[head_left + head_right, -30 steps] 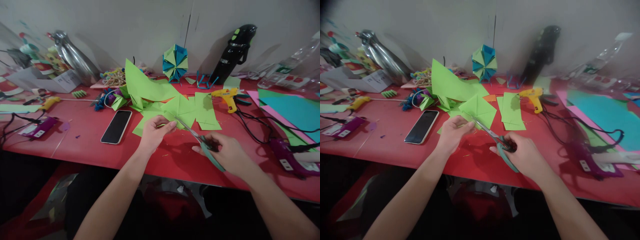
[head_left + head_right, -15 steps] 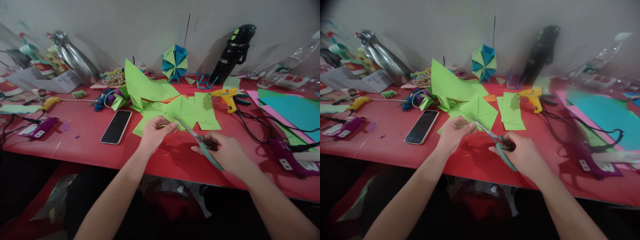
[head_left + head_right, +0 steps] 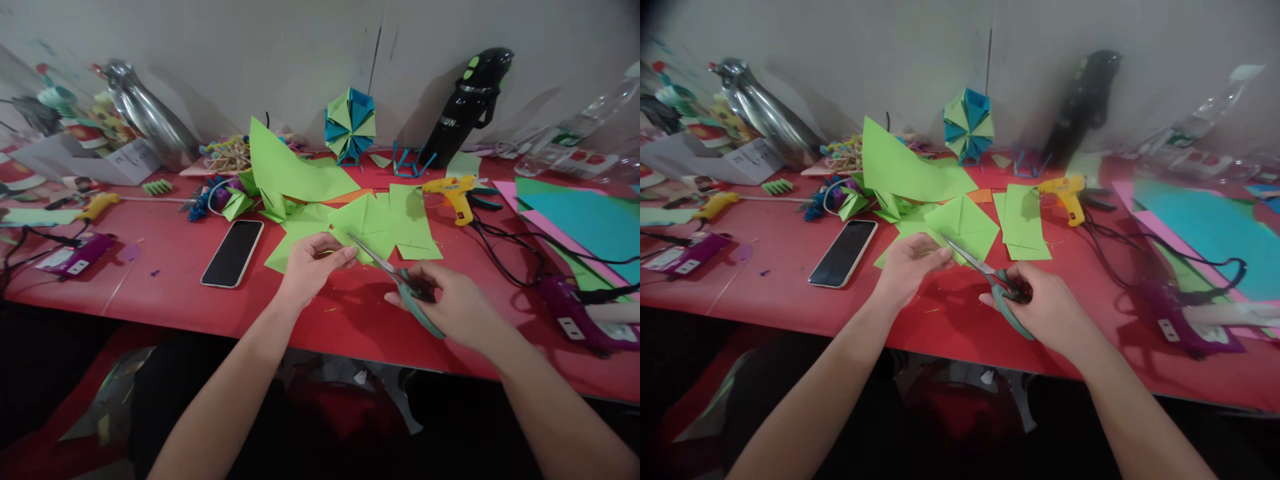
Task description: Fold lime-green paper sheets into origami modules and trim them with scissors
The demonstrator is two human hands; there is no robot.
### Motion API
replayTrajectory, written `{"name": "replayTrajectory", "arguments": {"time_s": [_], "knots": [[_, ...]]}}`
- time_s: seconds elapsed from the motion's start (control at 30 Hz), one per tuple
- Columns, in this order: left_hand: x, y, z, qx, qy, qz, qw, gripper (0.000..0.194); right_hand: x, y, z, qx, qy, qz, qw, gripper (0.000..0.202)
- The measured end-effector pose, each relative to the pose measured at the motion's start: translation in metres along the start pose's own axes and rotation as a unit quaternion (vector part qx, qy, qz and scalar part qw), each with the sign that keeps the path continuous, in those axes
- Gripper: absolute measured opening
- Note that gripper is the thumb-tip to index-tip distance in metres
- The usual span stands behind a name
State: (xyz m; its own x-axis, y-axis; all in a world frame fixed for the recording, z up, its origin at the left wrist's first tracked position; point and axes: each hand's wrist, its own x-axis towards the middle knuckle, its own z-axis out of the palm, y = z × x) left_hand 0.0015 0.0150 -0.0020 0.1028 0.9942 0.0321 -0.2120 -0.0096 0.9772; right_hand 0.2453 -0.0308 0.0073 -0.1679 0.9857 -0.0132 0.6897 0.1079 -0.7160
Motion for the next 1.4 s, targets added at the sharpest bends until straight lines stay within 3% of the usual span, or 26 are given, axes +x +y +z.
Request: {"name": "replayTrajectory", "arguments": {"time_s": [0.37,0.9,1.4], "knots": [[-0.0011,0.0011,-0.0009,-0.008,-0.034,-0.021,0.999,0.03,-0.0017,-0.0016,-0.0008,-0.011,0.012,0.006,1.0,0.037],[-0.0003,0.001,0.0,-0.013,0.004,-0.009,1.0,0.032,-0.0033,-0.0029,-0.0062,-0.011,-0.022,0.016,1.0,0.038],[-0.0009,0.0018,-0.0009,0.007,-0.02,-0.008,1.0,0.027,-0.0028,-0.002,-0.0019,0.0,-0.013,-0.005,1.0,0.048]]}}
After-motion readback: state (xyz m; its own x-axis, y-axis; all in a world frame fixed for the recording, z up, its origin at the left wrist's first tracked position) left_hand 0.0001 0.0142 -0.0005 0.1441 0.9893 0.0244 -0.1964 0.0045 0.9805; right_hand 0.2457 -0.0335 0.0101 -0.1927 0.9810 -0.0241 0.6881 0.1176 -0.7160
